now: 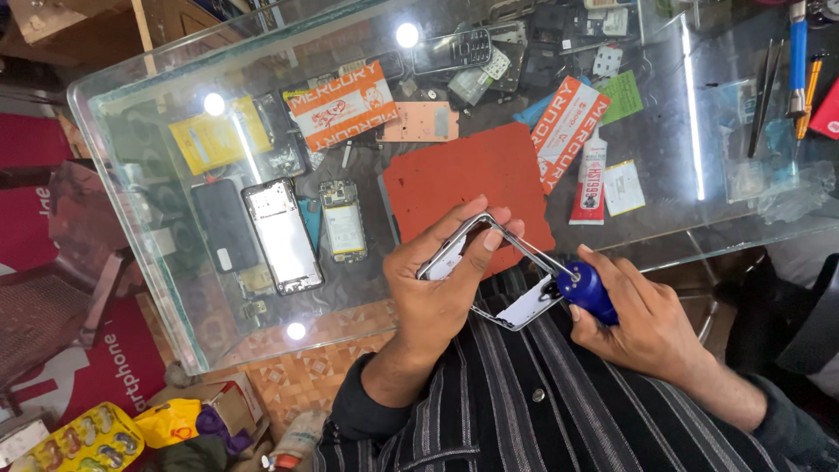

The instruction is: The person uses a blue-handled screwdriver to unscrew the screws around the back of a disassembled smartphone, turning the phone repeatedly to reach each screw. They then set the phone down, pick up a boxed replacement part, and handle the phone's internal battery and components on the work mat.

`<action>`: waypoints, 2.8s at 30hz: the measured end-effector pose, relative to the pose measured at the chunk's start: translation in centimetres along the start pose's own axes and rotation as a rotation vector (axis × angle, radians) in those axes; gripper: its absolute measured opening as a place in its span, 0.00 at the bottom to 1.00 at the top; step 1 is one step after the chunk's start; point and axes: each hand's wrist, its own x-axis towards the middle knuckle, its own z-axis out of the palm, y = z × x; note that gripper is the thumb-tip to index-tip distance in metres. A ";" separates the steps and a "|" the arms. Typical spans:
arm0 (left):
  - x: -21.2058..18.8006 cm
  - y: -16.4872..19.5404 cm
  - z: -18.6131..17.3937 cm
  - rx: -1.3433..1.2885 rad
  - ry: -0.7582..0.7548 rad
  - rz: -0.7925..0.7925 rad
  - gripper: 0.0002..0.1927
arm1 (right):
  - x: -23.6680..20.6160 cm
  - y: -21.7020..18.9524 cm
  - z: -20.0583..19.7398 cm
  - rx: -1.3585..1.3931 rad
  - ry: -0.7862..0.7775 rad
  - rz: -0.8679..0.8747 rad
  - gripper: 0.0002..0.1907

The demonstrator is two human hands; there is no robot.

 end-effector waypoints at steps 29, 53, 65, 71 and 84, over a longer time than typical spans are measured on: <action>0.0 -0.4 0.2 -0.059 0.056 -0.005 0.16 | 0.0 -0.2 0.3 -0.023 0.026 0.001 0.31; 0.0 -0.5 0.4 -0.052 0.002 -0.038 0.17 | 0.1 -0.2 0.4 -0.027 0.035 -0.016 0.31; 0.0 -1.3 0.3 -0.064 -0.063 -0.060 0.17 | 0.0 -0.7 0.6 0.006 0.030 0.054 0.32; -0.3 -1.4 0.6 -0.081 -0.072 -0.053 0.17 | 0.0 -1.0 0.7 -0.004 0.063 0.054 0.31; -0.1 -1.8 1.0 -0.020 -0.019 0.009 0.17 | 0.1 -1.1 0.8 0.077 0.019 0.110 0.31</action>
